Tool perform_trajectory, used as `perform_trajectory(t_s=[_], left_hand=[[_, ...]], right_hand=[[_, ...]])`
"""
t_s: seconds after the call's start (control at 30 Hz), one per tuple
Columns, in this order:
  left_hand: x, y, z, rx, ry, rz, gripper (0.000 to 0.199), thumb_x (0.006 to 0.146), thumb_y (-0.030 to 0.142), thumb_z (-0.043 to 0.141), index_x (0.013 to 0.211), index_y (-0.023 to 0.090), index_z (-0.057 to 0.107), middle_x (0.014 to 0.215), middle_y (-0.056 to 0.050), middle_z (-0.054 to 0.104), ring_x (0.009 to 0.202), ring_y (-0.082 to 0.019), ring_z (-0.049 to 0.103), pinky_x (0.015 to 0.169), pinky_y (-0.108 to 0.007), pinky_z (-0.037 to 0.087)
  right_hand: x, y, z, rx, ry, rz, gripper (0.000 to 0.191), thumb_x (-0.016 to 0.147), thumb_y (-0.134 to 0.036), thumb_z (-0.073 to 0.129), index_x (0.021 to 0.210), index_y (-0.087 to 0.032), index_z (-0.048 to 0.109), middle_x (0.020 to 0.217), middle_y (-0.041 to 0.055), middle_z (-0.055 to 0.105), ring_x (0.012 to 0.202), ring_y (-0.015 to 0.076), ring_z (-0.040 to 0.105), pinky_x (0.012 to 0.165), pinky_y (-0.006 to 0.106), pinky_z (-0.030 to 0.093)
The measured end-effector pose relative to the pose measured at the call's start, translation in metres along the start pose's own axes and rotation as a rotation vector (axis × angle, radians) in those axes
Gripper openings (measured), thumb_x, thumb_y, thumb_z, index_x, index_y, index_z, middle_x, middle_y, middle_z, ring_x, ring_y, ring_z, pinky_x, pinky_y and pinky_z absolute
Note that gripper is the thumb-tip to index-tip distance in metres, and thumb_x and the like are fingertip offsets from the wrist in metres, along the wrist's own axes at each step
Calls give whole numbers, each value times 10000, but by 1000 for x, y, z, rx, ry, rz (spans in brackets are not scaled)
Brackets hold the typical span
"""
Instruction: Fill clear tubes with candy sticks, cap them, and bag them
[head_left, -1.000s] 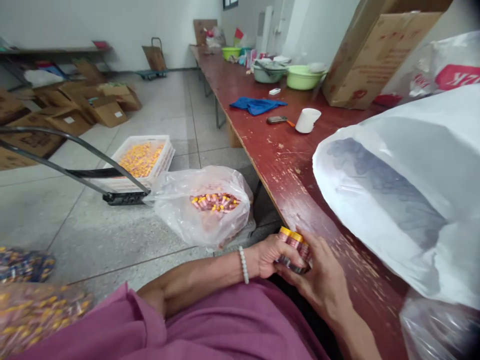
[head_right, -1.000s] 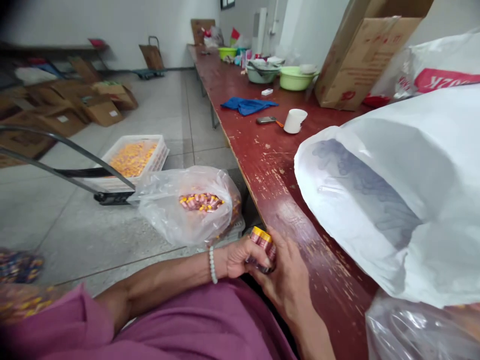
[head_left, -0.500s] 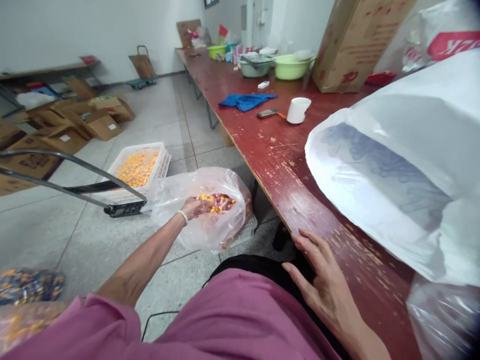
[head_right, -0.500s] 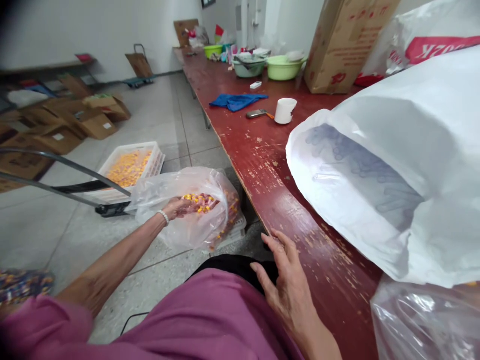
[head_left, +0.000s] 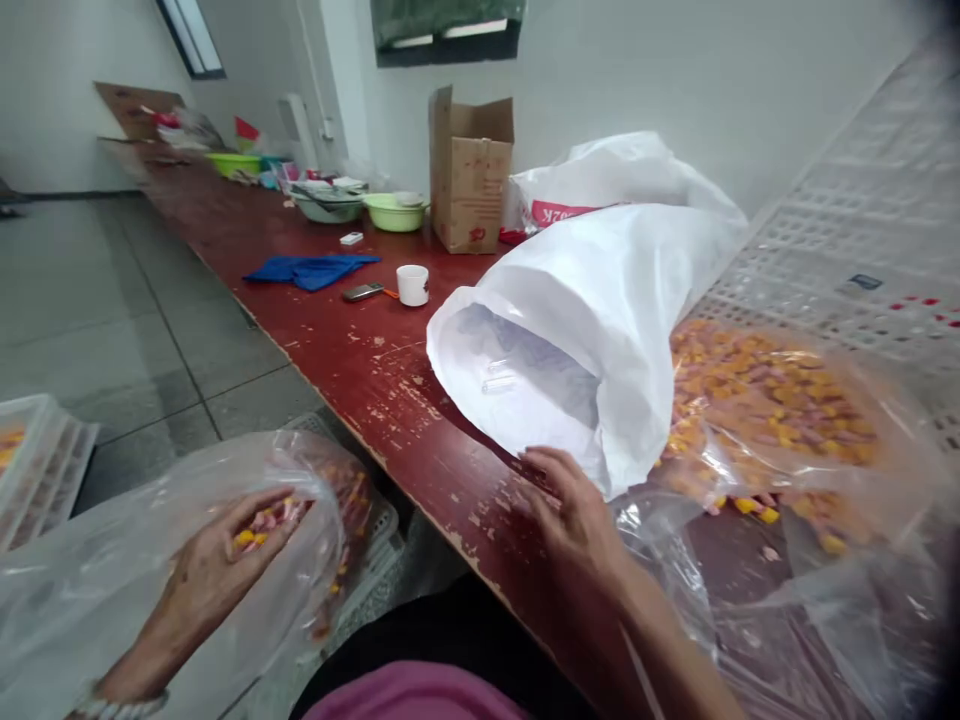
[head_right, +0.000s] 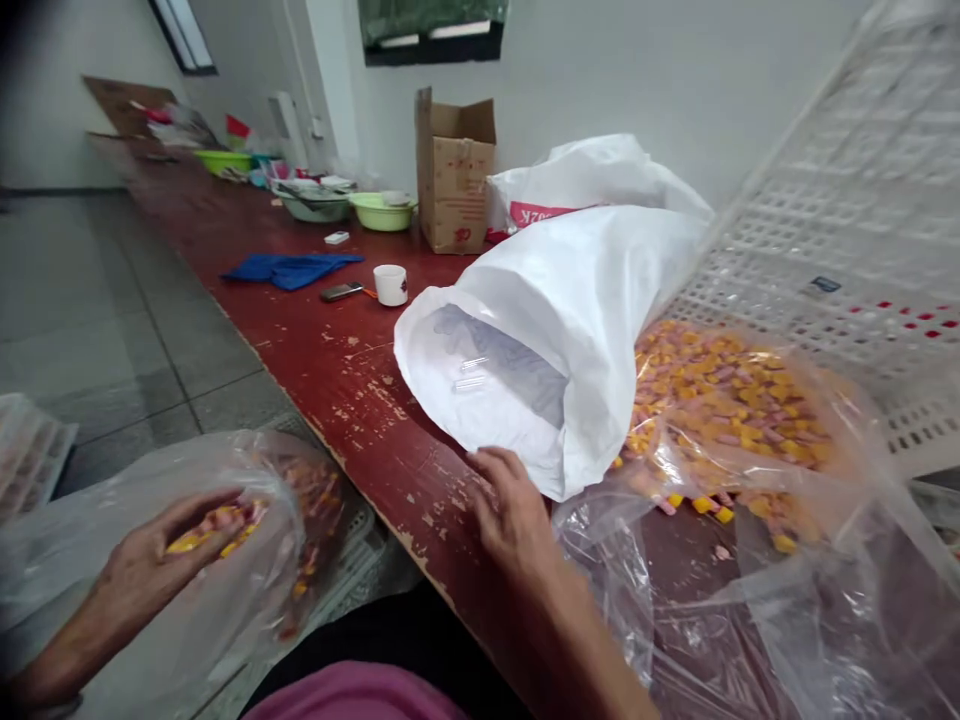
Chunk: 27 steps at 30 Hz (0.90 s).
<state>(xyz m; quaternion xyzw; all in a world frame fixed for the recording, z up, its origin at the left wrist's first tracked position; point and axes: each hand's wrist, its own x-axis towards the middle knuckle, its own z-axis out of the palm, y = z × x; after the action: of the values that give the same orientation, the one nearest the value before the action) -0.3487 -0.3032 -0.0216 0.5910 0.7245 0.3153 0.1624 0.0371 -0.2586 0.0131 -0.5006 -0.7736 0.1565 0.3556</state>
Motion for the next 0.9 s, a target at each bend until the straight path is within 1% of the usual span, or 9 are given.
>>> perform_trajectory(t_s=[0.07, 0.13, 0.27, 0.37, 0.47, 0.6, 0.73, 0.8, 0.9], left_hand=[[16, 45, 11, -66, 8, 99, 336, 741, 434, 581, 1032, 272, 625, 1016, -37, 695, 931, -257, 655, 785, -376, 544], [41, 94, 33, -96, -11, 284, 278, 784, 351, 553, 1032, 244, 620, 1048, -36, 675, 946, -215, 638, 837, -335, 522], [111, 173, 101, 13, -89, 653, 372, 778, 145, 485, 1140, 143, 573, 1155, -107, 615, 1090, -225, 548, 990, -366, 421], [165, 211, 158, 147, -208, 692, 440, 755, 51, 437, 1180, 96, 546, 1223, -142, 575, 1181, -235, 479, 1059, -375, 341], [207, 231, 201, 174, -289, 657, 436, 773, 68, 437, 1190, 123, 550, 1218, -131, 586, 1176, -246, 488, 1058, -395, 326], [242, 239, 226, 186, -388, 565, 472, 702, 94, 532, 1168, 150, 583, 1072, -122, 655, 1082, -284, 549, 960, -398, 406], [262, 237, 224, 184, -455, 486, 482, 605, 47, 561, 1067, 155, 645, 931, -83, 679, 1008, -251, 580, 907, -308, 426], [266, 236, 215, 178, -476, 437, 430, 616, 58, 551, 1024, 141, 655, 859, -75, 676, 932, -230, 600, 848, -281, 444], [261, 237, 200, 150, -513, 384, 338, 673, 121, 535, 993, 133, 646, 813, -67, 666, 805, -201, 613, 725, -262, 463]], right_hand=[[24, 30, -12, -142, 34, 93, 311, 849, -208, 492, 1153, -165, 546, 1158, 104, 582, 1069, 198, 564, 940, 341, 469], [50, 60, -19, -336, 7, 236, 353, 824, -148, 486, 1172, -120, 540, 1173, 118, 588, 1104, 200, 547, 982, 318, 431], [88, 107, -22, -564, -20, 435, 464, 774, -27, 426, 1230, -54, 506, 1280, 178, 520, 1201, 230, 477, 1012, 317, 384], [97, 130, -22, -637, -6, 510, 456, 815, -89, 425, 1263, -21, 471, 1350, 243, 428, 1244, 312, 417, 1000, 413, 376], [96, 142, -21, -697, -44, 541, 400, 858, -180, 431, 1226, -49, 519, 1361, 252, 403, 1232, 362, 409, 961, 464, 389], [92, 142, -26, -728, -154, 490, 296, 834, -100, 415, 1016, -108, 649, 1326, 211, 453, 1125, 306, 515, 893, 388, 435], [90, 138, -36, -714, -224, 423, 298, 818, -74, 420, 986, -135, 660, 1258, 144, 521, 1014, 228, 578, 848, 296, 445], [90, 137, -41, -700, -228, 399, 309, 830, -100, 435, 1064, -148, 630, 1208, 120, 547, 1010, 205, 574, 853, 268, 435], [92, 138, -44, -714, -167, 415, 345, 874, -181, 434, 1197, -129, 546, 1155, 141, 551, 1047, 218, 547, 853, 280, 427]])
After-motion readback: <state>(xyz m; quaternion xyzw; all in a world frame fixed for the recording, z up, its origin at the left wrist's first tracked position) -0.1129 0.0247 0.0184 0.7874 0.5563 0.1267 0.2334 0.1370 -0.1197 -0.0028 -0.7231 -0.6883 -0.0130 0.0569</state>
